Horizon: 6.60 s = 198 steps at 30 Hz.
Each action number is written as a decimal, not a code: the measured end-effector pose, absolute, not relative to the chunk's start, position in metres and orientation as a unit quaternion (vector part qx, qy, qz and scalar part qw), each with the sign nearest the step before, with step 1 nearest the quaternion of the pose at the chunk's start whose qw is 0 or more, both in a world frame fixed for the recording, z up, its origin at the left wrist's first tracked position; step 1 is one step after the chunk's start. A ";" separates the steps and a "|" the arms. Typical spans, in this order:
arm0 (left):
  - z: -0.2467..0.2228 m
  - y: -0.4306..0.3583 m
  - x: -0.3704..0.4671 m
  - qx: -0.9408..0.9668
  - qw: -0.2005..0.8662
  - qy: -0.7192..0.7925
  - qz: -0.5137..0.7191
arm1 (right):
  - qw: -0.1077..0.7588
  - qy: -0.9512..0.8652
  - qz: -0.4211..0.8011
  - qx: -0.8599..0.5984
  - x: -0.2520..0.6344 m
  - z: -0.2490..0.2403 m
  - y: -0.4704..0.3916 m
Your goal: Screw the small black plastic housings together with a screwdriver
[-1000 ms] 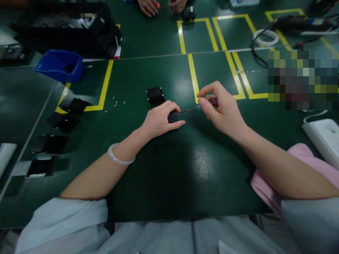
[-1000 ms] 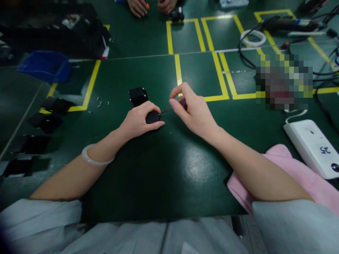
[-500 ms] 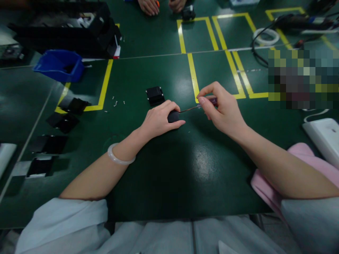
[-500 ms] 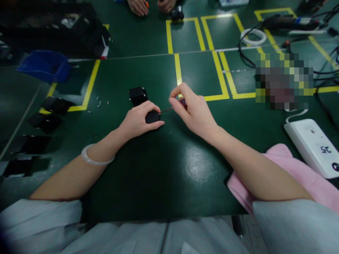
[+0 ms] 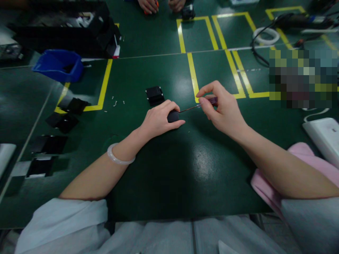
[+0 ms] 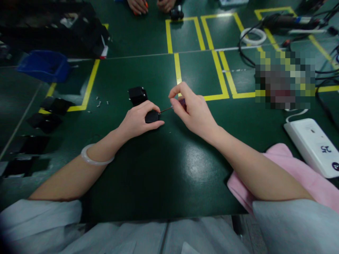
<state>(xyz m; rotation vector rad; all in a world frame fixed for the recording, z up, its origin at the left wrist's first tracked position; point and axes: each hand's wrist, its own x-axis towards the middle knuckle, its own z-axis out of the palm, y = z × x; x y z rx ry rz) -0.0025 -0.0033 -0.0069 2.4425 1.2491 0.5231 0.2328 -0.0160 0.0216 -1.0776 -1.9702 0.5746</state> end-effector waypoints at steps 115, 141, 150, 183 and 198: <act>-0.013 -0.009 0.014 0.896 0.253 0.335 0.144 | 0.310 -0.811 0.105 -0.485 0.231 0.053 -0.029; 0.044 -0.011 0.060 0.900 0.048 0.434 -0.022 | 0.278 -0.828 0.123 -0.471 0.232 0.059 -0.034; 0.058 -0.012 0.071 0.894 0.057 0.437 -0.080 | 0.255 -0.828 0.128 -0.482 0.234 0.063 -0.033; 0.071 0.013 -0.085 0.794 0.125 0.590 0.081 | 0.646 -0.549 0.414 -0.332 0.238 0.023 0.007; 0.019 0.016 -0.163 0.683 0.097 0.724 -0.005 | 0.546 -0.436 0.609 -0.375 0.242 -0.004 0.016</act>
